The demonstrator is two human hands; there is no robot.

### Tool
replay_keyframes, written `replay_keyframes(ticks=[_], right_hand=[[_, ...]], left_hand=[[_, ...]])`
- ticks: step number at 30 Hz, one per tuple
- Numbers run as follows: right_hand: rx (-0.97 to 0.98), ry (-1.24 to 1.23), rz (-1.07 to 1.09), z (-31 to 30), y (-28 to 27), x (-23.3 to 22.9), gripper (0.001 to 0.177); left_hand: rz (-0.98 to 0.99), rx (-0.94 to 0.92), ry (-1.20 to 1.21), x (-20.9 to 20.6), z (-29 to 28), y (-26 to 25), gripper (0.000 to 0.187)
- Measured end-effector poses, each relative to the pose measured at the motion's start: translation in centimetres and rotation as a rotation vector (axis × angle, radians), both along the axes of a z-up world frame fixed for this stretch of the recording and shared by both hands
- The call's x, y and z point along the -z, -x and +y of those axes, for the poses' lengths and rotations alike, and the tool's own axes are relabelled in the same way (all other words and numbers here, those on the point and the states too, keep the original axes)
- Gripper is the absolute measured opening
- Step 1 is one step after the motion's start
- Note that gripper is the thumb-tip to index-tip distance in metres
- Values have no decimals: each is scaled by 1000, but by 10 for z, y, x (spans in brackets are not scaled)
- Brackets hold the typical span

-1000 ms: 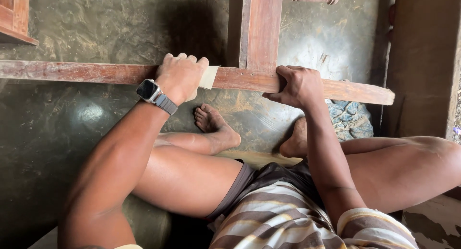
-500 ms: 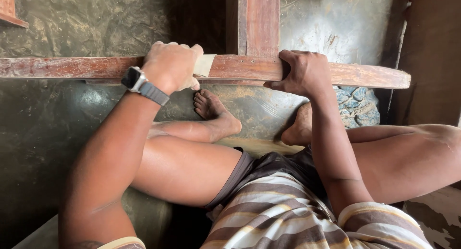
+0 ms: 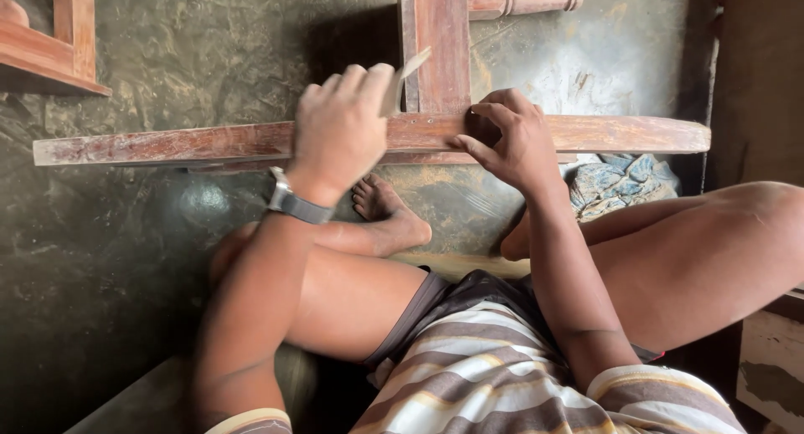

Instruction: The person sits on the floor and sands a wooden chair frame using a sanding block. They work on the legs and crossbars, moving the chair to access different parts.

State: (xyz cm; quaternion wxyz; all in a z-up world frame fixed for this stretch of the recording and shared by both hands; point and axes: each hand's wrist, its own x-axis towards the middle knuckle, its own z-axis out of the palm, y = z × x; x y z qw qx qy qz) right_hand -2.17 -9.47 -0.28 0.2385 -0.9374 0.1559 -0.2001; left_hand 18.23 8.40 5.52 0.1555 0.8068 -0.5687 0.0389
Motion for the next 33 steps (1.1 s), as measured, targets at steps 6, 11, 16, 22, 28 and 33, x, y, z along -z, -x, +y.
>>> replay_keyframes(ticks=[6,11,16,22,28,33], right_hand=[[-49,-136,-160,31,0,-1,82],[-53,-49,-152,51,16,15,107],[12,170,202,59,24,27,89],[-10,153,338,38,0,15,58],[-127,137,382,-45,-70,-7,48],[-210,151,285,-46,-54,1,47]], left_hand=[[-226,69,35,48,-22,66,45],[-304,121,-152,64,-22,81,69],[-31,192,-449,32,-18,76,87],[340,141,-516,-11,8,26,76],[285,49,-467,6,13,-2,61],[317,57,-498,5,11,-3,59]])
